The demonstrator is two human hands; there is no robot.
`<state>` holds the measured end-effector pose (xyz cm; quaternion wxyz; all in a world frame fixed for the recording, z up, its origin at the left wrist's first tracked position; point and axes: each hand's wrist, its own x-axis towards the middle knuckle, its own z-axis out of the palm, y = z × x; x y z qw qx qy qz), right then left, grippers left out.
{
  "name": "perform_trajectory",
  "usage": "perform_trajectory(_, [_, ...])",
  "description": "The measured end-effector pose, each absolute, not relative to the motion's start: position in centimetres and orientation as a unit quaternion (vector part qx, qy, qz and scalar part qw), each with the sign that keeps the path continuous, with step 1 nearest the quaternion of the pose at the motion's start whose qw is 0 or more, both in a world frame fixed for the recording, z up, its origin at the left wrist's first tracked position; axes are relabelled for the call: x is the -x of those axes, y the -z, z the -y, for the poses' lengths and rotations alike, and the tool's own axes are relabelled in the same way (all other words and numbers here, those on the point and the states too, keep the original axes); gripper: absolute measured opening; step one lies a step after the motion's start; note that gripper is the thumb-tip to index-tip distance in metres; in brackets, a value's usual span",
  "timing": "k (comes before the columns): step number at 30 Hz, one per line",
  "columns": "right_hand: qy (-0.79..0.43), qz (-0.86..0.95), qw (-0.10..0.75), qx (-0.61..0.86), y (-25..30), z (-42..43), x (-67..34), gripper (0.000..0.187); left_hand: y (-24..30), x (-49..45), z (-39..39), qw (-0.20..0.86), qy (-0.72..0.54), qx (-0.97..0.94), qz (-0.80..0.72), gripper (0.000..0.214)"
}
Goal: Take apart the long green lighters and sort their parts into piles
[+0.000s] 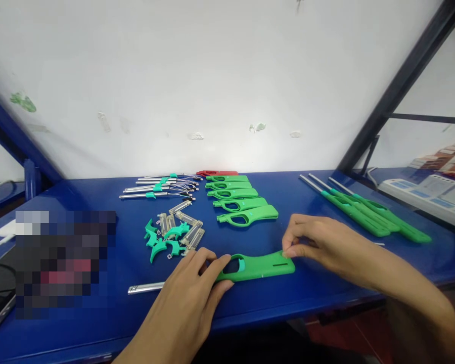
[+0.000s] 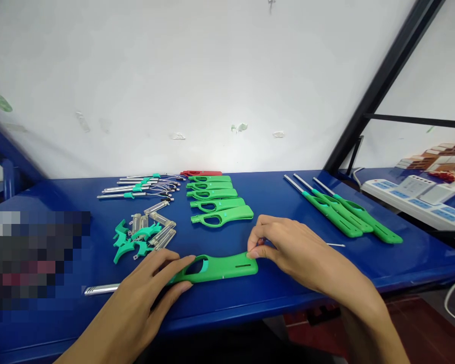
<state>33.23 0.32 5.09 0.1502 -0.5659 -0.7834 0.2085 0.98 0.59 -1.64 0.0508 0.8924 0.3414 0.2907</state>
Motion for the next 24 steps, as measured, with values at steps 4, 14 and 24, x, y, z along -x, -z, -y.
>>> perform_trajectory(4, [-0.209,0.772,0.216,0.560,-5.5,0.2,-33.0,0.022,1.4,-1.0,-0.6,0.072,-0.286,-0.891,-0.345,0.031])
perform_trajectory(14, [-0.154,0.854,0.213,0.450,-8.7,-7.9,-22.2,0.011,1.5,-1.1,-0.5,0.082,-0.284,-0.890,-0.347,0.031])
perform_trajectory(24, [-0.166,0.889,0.111,0.411,-8.3,-13.6,-14.9,0.026,1.4,-1.2,-0.5,0.072,-0.258,-0.898,-0.348,0.037])
